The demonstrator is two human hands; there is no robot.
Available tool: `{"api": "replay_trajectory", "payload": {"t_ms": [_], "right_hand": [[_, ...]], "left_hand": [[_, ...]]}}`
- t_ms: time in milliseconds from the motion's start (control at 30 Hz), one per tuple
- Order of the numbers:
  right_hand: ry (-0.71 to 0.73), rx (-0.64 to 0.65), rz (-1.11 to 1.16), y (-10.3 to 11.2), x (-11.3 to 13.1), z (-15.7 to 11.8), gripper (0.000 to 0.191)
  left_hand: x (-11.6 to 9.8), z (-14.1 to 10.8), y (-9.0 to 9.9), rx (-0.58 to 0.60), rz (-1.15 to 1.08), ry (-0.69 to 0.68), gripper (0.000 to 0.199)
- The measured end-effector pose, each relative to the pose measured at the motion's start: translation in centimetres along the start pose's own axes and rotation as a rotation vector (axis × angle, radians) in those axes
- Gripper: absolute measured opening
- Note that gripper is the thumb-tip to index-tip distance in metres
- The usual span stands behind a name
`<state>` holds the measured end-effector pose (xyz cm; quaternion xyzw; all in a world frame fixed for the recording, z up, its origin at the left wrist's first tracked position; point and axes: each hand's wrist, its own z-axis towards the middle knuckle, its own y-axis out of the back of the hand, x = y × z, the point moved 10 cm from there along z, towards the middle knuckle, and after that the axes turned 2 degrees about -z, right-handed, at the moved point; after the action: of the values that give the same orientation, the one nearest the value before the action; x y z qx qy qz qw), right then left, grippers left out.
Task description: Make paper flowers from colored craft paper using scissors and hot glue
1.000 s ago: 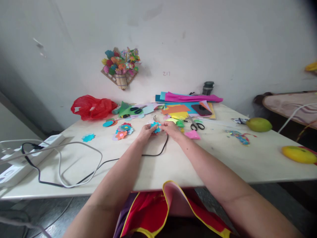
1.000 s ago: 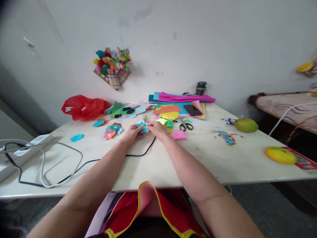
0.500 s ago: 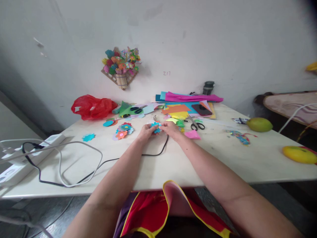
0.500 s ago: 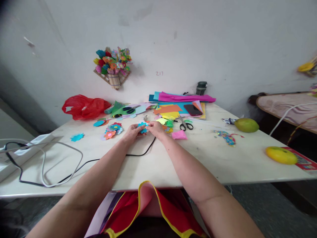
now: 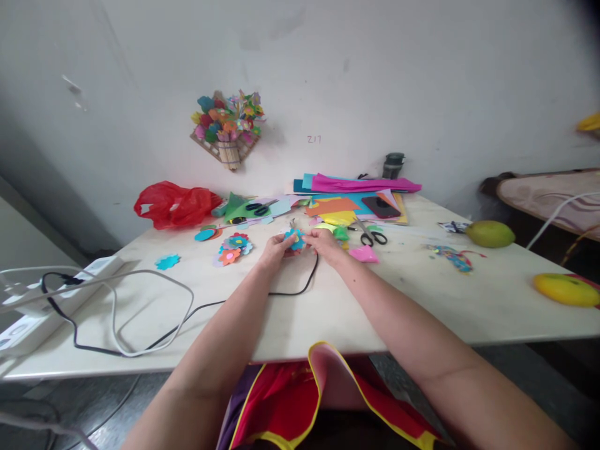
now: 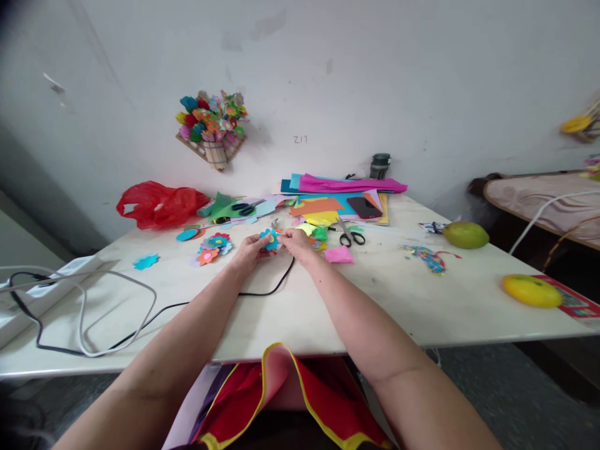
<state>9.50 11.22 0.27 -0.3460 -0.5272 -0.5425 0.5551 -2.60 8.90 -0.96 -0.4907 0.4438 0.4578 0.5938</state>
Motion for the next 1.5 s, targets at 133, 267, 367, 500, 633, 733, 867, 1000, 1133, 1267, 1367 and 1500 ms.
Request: {"api": "replay_trajectory", "payload": {"t_ms": [133, 267, 367, 500, 633, 733, 867, 1000, 1133, 1267, 1367, 1500], "right_hand": [[0.016, 0.0, 0.015, 0.3, 0.0, 0.2, 0.016], [0.01, 0.023, 0.019, 0.3, 0.1, 0.2, 0.018], [-0.003, 0.051, 0.024, -0.1, 0.1, -0.1, 0.024], [-0.012, 0.032, 0.007, -0.4, -0.1, -0.1, 0.029], [-0.016, -0.02, 0.025, -0.1, -0.7, 0.2, 0.033], [-0.023, -0.017, 0.049, 0.0, -0.9, 0.3, 0.034], [-0.038, 0.027, 0.099, -0.2, -0.9, 0.3, 0.033], [-0.091, 0.062, 0.192, -0.4, -1.2, 0.1, 0.03], [-0.098, -0.016, 0.173, 0.4, -1.2, 0.1, 0.024], [-0.064, -0.013, 0.099, 0.6, -0.7, 0.2, 0.026], [-0.048, 0.017, 0.094, 0.4, -0.3, 0.0, 0.03], [-0.076, 0.056, 0.132, -0.1, -0.3, -0.2, 0.031]], "left_hand": [[0.2, 0.3, 0.6, -0.014, -0.022, -0.001, 0.041], [0.5, 0.6, 1.3, -0.044, -0.006, 0.002, 0.039], [0.3, 0.5, 1.3, -0.057, 0.002, -0.016, 0.038], [-0.1, 0.0, 0.8, -0.054, 0.014, -0.023, 0.039], [-0.4, -0.3, 0.5, -0.051, 0.026, -0.022, 0.04], [-0.4, -0.3, 0.5, -0.058, 0.021, -0.022, 0.041], [-0.5, -0.2, 0.5, -0.047, 0.012, -0.032, 0.042], [-0.7, -0.3, 0.5, -0.059, 0.013, -0.051, 0.042], [-0.5, -0.2, 0.2, -0.03, 0.011, -0.037, 0.042], [-0.3, 0.0, 0.5, -0.041, -0.002, -0.027, 0.043], [-0.3, 0.1, 0.8, -0.051, 0.008, -0.032, 0.039], [-0.6, 0.2, 1.0, -0.074, 0.041, -0.066, 0.037]]}}
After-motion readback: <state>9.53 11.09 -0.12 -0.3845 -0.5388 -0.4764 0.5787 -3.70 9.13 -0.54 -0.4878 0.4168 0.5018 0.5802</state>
